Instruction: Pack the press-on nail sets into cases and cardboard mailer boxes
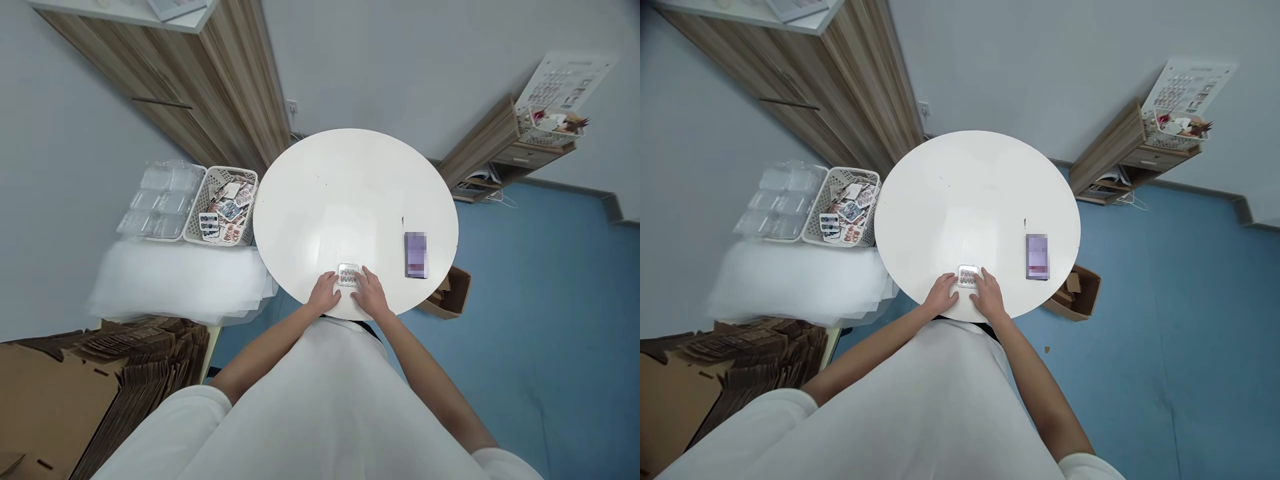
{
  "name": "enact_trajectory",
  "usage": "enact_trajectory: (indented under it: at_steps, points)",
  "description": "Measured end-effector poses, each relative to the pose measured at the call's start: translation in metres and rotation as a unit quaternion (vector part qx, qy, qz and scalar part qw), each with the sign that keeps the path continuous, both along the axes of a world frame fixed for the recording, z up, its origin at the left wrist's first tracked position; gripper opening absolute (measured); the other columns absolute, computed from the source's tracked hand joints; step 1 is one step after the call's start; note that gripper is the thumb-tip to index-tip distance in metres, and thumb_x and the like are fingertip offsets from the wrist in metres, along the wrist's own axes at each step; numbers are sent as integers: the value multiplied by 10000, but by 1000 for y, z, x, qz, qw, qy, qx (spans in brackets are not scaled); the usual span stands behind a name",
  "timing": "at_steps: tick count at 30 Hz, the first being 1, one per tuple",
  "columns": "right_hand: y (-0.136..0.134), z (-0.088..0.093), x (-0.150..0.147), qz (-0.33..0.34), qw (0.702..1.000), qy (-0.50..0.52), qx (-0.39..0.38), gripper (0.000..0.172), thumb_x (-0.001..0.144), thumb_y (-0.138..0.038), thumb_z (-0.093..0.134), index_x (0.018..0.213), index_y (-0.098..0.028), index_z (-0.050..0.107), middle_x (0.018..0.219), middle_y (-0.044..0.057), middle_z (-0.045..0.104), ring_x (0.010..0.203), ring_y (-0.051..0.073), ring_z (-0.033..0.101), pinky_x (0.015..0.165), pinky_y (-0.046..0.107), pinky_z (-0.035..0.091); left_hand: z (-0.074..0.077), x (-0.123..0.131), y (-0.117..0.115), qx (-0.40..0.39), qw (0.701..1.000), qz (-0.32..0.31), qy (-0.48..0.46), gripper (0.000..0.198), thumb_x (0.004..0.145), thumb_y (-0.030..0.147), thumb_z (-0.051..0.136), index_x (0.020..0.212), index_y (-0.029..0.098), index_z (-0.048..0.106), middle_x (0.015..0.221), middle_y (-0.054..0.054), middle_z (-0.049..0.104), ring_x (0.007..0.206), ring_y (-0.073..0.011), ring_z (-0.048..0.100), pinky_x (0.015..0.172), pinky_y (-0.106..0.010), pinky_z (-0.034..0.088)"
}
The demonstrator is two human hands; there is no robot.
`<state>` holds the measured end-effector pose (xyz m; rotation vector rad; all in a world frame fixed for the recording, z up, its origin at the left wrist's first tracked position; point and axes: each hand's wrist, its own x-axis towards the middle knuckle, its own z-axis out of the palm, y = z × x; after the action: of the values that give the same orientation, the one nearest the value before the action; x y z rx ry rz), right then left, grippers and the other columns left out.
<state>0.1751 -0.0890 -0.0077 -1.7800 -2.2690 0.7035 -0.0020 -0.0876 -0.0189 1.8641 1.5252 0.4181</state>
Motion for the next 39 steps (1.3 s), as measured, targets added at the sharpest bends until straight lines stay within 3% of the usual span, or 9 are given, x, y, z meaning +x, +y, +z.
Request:
enact_trajectory:
  at_steps: [4,8,12,18,24,32,39]
  points:
    - [20,4,-6,116,989,-77,49,615,661,-214,637,1214,-219,369,1375,102,296,1245,293,278,949,443,305,0,-15,1,39,999,-25,11,419,724,191,513,1138,155,463,1221,-114,439,1128,-239,420,938,-401,391]
    - [37,4,-12,186,972,-131,52,494,675,-215,618,1127,-195,421,1246,122,440,1122,278,409,870,394,363,0,-31,-1,58,997,-46,27,391,734,203,506,1121,156,470,1218,-111,443,1127,-237,416,939,-395,383]
    - [39,1,-16,223,956,-180,64,397,697,-180,553,1079,-155,447,1172,154,480,1010,274,460,776,361,410,1,-40,0,59,994,-66,57,369,740,207,499,1106,162,478,1212,-106,452,1109,-235,428,924,-387,381]
    - [35,-10,-24,203,948,-228,90,400,677,-134,508,1070,-94,449,1181,210,453,1021,297,437,732,351,432,1,-37,8,68,982,-130,118,390,735,233,510,1116,167,465,1215,-108,460,1085,-246,436,882,-377,372]
    - [34,-10,-24,206,946,-230,100,380,696,-131,468,1073,-85,454,1201,211,441,1065,300,416,755,350,426,2,-25,17,86,970,-152,166,601,707,278,551,1252,169,324,1233,-108,447,1050,-251,446,857,-371,334]
    - [39,-3,-19,217,955,-193,67,404,724,-127,429,1126,-86,429,1161,189,472,1060,275,433,769,347,425,-2,-10,29,116,952,-184,218,560,776,86,346,1318,172,240,1122,-106,524,901,-196,518,746,-322,321]
    - [35,2,-15,191,968,-153,52,425,801,-362,428,1161,-138,397,1273,165,409,1161,286,368,810,371,426,0,-13,36,109,949,-195,224,515,797,142,361,1305,136,276,931,-94,602,859,-204,545,772,-331,322]
